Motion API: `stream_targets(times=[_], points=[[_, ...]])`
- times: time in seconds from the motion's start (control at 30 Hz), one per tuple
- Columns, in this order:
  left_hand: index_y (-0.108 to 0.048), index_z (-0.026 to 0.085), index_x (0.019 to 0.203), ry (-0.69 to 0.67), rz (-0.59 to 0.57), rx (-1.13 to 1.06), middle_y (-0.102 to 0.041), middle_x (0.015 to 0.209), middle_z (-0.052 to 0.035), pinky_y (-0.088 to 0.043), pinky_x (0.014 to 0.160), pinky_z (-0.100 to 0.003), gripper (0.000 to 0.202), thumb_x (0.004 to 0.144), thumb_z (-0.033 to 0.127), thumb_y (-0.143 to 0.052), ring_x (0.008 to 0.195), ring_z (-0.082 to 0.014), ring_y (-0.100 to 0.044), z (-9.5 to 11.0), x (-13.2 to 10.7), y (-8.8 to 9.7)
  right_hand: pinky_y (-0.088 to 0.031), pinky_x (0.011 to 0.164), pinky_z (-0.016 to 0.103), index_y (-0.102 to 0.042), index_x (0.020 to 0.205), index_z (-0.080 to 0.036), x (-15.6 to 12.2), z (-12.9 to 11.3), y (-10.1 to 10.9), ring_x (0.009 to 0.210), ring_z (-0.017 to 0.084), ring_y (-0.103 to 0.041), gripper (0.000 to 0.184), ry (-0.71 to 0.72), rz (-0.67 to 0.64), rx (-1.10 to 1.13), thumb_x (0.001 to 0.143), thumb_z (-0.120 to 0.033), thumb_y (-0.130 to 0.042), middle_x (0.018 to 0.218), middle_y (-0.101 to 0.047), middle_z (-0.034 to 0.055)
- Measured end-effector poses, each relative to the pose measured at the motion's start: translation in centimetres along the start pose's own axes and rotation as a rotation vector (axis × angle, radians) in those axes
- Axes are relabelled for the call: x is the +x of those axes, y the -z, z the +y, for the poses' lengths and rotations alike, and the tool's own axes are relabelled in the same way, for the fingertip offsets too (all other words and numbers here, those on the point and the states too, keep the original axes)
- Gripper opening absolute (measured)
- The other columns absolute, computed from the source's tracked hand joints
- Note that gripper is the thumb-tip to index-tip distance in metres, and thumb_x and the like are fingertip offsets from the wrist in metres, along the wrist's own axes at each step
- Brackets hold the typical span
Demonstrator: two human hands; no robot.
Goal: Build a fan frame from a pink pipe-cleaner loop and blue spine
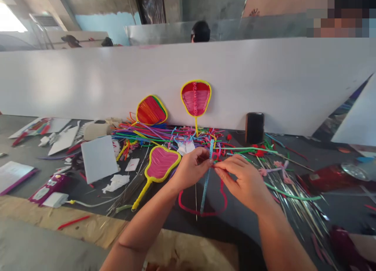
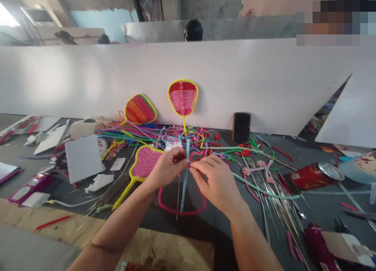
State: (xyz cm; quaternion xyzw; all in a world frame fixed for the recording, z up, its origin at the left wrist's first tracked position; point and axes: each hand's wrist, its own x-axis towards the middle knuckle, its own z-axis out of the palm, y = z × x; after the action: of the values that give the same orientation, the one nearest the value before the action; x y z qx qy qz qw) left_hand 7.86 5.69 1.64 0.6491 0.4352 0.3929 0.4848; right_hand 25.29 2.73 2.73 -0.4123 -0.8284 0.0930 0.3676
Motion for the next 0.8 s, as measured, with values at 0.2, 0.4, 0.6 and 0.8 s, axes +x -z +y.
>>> stream_targets(times=[0.2,0.4,0.6,0.8], points=[[-0.05,0.018,0.083,0.011,-0.006,0.054,-0.049,0.067,0.0058,-0.037,0.049,-0.018,0.013,0.08,0.029,-0.057,0.051,-0.0057,-0.042,0.0,0.1,0.0,-0.047,0.075,0.038,-0.066,0.093,-0.019,-0.4,0.0,0.5,0.08,0.023,-0.061,0.018,-0.03,-0.091,-0.177,0.09,-0.017,-0.049,0.082,-0.07,0.0062],[-0.05,0.018,0.083,0.048,-0.036,-0.016,-0.048,0.067,0.0055,-0.035,0.044,-0.017,0.017,0.079,0.031,-0.059,0.049,-0.0052,-0.042,-0.3,0.6,0.0,-0.046,0.069,0.03,-0.063,0.085,-0.021,-0.1,0.9,1.2,0.073,0.017,-0.059,0.012,-0.203,-0.131,0.21,0.089,-0.022,-0.052,0.079,-0.067,0.0027],[-0.051,0.016,0.079,0.06,-0.093,-0.156,-0.048,0.064,0.0056,-0.036,0.049,-0.018,0.018,0.078,0.031,-0.061,0.052,-0.0046,-0.042,0.1,0.8,-0.1,-0.041,0.049,0.026,-0.053,0.085,-0.023,0.2,2.1,0.8,0.054,0.013,-0.05,0.019,-0.501,0.037,0.92,0.088,-0.042,-0.054,0.073,-0.065,0.0013],[-0.048,0.017,0.075,0.109,-0.154,-0.174,-0.042,0.059,0.0077,-0.035,0.047,-0.018,0.021,0.077,0.033,-0.062,0.048,-0.0047,-0.042,0.3,0.7,0.3,-0.034,0.043,0.023,-0.053,0.081,-0.023,0.4,2.7,0.2,0.052,0.01,-0.046,0.022,-0.59,0.097,1.066,0.078,-0.04,-0.067,0.069,-0.059,-0.0014]])
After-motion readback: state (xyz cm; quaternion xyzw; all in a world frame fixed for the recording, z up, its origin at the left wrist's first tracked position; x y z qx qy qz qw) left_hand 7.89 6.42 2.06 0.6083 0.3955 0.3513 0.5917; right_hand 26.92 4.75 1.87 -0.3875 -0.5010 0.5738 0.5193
